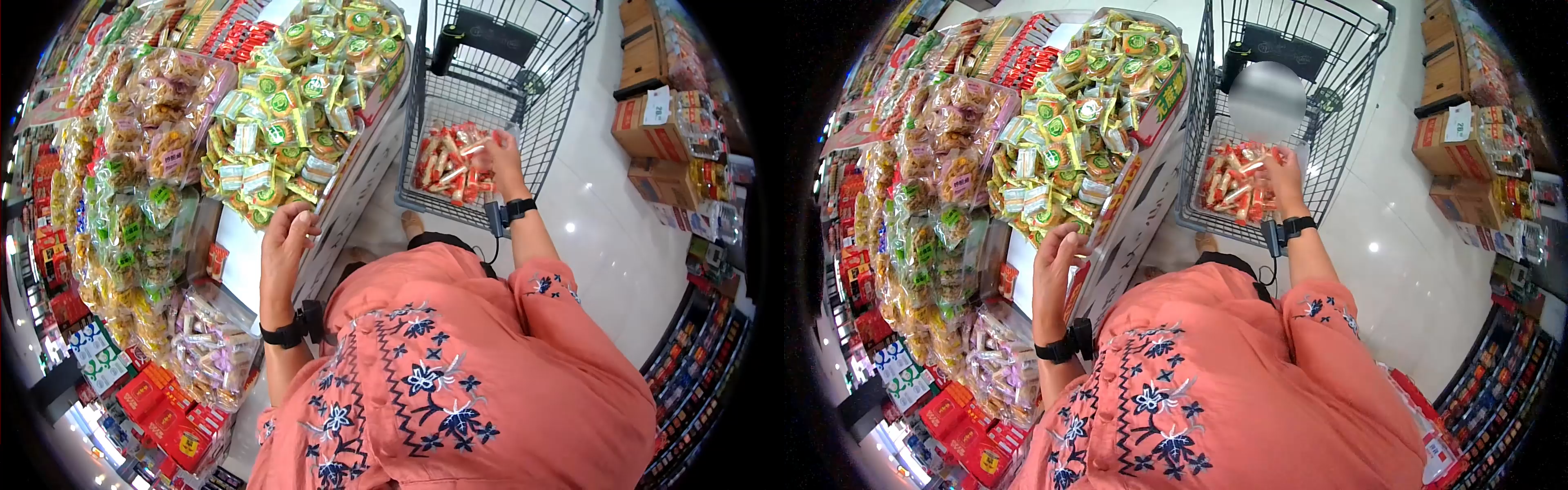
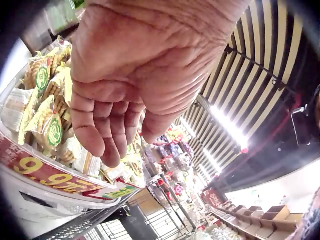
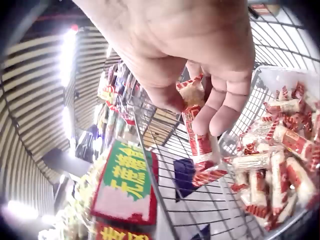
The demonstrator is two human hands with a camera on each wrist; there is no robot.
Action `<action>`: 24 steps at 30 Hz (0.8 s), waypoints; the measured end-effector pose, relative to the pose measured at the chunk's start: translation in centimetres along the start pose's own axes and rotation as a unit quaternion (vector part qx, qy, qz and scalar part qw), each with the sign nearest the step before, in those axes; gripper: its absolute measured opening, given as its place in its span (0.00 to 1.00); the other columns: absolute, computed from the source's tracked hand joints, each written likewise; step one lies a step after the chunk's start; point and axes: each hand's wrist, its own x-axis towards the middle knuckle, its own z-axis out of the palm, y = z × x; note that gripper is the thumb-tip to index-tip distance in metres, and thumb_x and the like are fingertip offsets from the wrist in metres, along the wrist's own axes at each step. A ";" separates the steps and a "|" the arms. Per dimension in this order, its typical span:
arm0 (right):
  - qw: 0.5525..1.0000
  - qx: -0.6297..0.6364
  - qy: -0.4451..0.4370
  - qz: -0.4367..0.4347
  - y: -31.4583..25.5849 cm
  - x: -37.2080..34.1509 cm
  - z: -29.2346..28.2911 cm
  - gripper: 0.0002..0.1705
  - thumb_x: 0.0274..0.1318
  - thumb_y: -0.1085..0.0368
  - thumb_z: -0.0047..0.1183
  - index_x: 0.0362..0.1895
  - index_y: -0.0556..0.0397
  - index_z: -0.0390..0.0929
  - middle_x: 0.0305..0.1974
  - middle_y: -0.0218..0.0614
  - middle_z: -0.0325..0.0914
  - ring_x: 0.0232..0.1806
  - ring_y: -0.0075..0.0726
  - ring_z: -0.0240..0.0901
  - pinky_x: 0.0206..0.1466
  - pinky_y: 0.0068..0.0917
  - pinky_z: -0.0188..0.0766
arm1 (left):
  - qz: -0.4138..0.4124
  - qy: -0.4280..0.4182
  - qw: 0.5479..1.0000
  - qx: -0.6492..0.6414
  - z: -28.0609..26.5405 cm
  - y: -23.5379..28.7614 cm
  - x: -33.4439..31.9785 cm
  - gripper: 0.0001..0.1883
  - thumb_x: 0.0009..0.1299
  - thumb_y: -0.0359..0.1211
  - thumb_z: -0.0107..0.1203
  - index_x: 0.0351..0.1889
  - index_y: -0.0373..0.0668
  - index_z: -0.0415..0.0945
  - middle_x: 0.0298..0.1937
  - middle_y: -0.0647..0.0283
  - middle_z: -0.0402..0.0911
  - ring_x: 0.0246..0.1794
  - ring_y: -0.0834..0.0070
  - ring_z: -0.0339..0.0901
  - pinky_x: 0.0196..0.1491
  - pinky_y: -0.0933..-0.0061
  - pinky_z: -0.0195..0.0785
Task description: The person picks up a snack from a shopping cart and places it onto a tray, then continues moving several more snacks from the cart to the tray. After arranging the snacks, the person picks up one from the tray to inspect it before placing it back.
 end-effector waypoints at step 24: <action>0.852 -0.108 -0.505 -0.086 -12.2 -24.4 30.7 0.22 0.70 0.49 0.51 0.46 0.57 0.72 0.40 0.39 0.80 0.31 0.29 0.82 0.28 0.20 0.78 | 0.141 0.012 0.950 -0.278 -12.9 -3.1 -5.1 0.21 0.78 0.39 0.53 0.62 0.35 0.70 0.47 0.55 0.83 0.41 0.73 0.82 0.37 0.75 0.75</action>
